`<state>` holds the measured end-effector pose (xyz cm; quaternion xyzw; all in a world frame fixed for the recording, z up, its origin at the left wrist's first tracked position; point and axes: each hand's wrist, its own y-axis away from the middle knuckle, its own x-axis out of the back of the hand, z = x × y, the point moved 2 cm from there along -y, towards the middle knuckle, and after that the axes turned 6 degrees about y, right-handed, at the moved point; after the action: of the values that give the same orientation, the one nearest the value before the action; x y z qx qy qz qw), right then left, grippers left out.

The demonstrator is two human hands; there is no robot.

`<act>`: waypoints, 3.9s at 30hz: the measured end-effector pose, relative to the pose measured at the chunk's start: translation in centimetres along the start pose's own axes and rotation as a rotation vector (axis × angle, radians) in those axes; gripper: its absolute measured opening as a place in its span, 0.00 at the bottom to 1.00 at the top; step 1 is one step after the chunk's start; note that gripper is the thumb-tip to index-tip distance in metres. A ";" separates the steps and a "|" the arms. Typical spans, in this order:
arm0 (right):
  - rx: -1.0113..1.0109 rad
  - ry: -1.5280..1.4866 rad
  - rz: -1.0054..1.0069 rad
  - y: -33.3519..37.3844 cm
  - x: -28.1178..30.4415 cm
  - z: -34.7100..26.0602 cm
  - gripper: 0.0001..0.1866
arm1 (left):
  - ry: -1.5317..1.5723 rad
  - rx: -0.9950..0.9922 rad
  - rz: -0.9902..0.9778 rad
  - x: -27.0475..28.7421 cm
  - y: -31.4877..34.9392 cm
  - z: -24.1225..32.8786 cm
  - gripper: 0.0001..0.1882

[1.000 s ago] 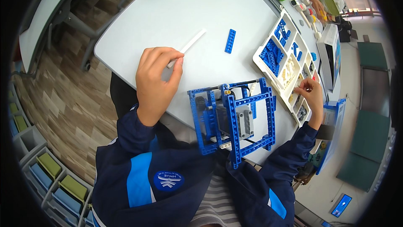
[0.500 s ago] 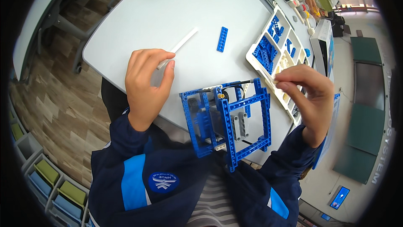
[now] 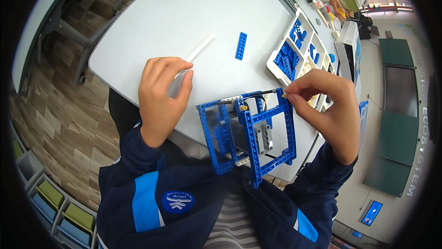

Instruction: The person assembles a small robot frame using blue and white plastic beams, connectors, and pins. They repeatedly pick parts from a compartmentalized tray, attach them to the frame, and adjust the structure while seated at a table.

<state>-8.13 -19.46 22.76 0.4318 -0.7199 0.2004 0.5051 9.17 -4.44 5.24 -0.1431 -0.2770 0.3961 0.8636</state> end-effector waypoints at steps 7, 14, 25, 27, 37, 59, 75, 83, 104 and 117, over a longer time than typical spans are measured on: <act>-0.120 -0.062 -0.107 -0.7 0.8 0.2 0.04 | -0.005 0.000 -0.002 0.0 0.1 -0.1 0.06; -0.117 -0.117 -0.197 -1.4 0.9 0.8 0.04 | 0.000 0.005 -0.003 0.0 0.1 -0.2 0.06; -0.145 -0.147 -0.219 -1.3 1.5 2.1 0.08 | 0.001 -0.001 0.000 0.1 0.1 -0.1 0.08; -0.140 -0.148 -0.215 -1.0 1.3 2.6 0.09 | -0.004 0.013 0.002 0.0 0.2 -0.1 0.09; -0.171 -0.382 0.040 2.2 -1.0 6.4 0.12 | 0.114 0.101 0.067 2.2 -0.8 2.4 0.13; 0.110 -0.859 0.135 1.6 -4.4 5.3 0.09 | 0.665 0.288 -0.009 1.9 -0.3 9.7 0.09; 0.019 -0.870 -0.029 1.3 -4.5 6.3 0.07 | 0.517 -0.005 0.059 0.9 1.3 8.4 0.07; 0.051 -0.910 0.003 1.3 -4.4 6.5 0.05 | 0.591 0.086 -0.002 0.9 1.5 8.3 0.07; -0.062 -0.874 -0.204 0.7 -5.6 6.4 0.18 | 1.156 0.681 -0.603 -0.4 1.1 6.4 0.26; 0.031 -0.971 0.102 1.8 -4.8 6.5 0.06 | 1.258 0.689 -0.628 -0.2 0.6 6.5 0.26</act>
<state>-12.63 -21.16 16.10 0.4473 -0.8894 0.0111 0.0939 4.80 -4.01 10.14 0.0204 0.3756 0.0412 0.9257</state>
